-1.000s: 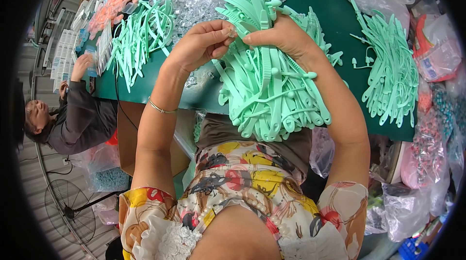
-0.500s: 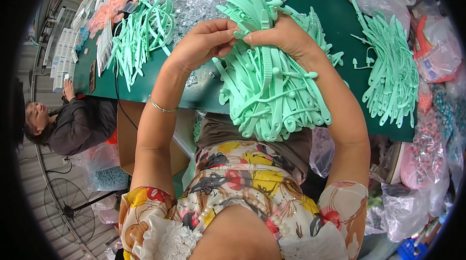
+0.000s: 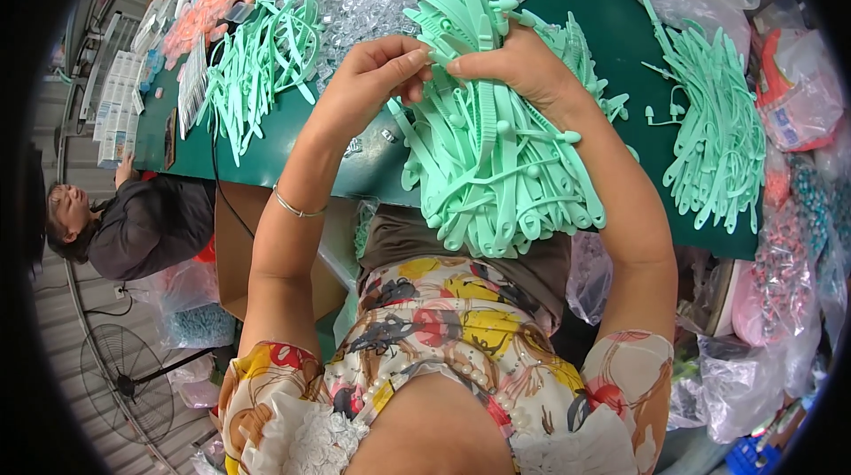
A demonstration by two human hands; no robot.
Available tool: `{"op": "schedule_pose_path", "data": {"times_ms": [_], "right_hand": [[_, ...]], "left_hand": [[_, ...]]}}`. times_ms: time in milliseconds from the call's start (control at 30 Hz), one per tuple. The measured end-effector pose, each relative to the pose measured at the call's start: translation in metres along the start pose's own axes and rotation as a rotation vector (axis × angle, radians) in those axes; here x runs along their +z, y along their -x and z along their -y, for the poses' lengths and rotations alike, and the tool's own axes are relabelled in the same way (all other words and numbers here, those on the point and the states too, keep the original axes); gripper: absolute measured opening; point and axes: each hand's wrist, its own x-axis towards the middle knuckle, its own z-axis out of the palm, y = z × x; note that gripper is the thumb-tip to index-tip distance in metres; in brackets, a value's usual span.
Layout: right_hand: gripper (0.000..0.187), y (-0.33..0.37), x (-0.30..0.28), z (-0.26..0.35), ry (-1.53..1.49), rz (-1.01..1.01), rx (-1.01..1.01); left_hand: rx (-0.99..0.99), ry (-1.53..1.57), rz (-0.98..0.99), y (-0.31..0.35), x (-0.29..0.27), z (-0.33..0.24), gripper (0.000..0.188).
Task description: The recorder is seen assembling small green plastic parts on a table.
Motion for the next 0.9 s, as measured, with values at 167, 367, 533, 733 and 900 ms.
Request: {"op": "schedule_pose_path", "data": {"times_ms": [167,367,533,733,900], "right_hand": [[0.035,-0.0011,-0.0011,-0.0007,0.035,0.006,-0.007],[0.035,-0.0025,-0.0023,-0.0024,0.043,0.019,-0.007],[0.037,-0.0014,-0.0004,-0.0005,0.046,0.005,-0.008],[0.039,-0.0035,-0.0032,-0.004,0.075,0.009,0.012],[0.039,-0.005,-0.0041,-0.0039,0.077,0.036,0.023]], "left_hand": [[-0.018,0.039,0.011,0.0029,-0.001,0.0,0.022],[0.0,0.028,0.02,0.0025,-0.0019,-0.0008,0.022],[0.017,-0.012,0.009,0.0035,-0.0022,-0.002,0.022],[0.016,-0.024,0.017,0.0054,-0.0033,-0.0038,0.022],[0.013,-0.063,0.024,0.0042,-0.0013,-0.0047,0.021]]}}
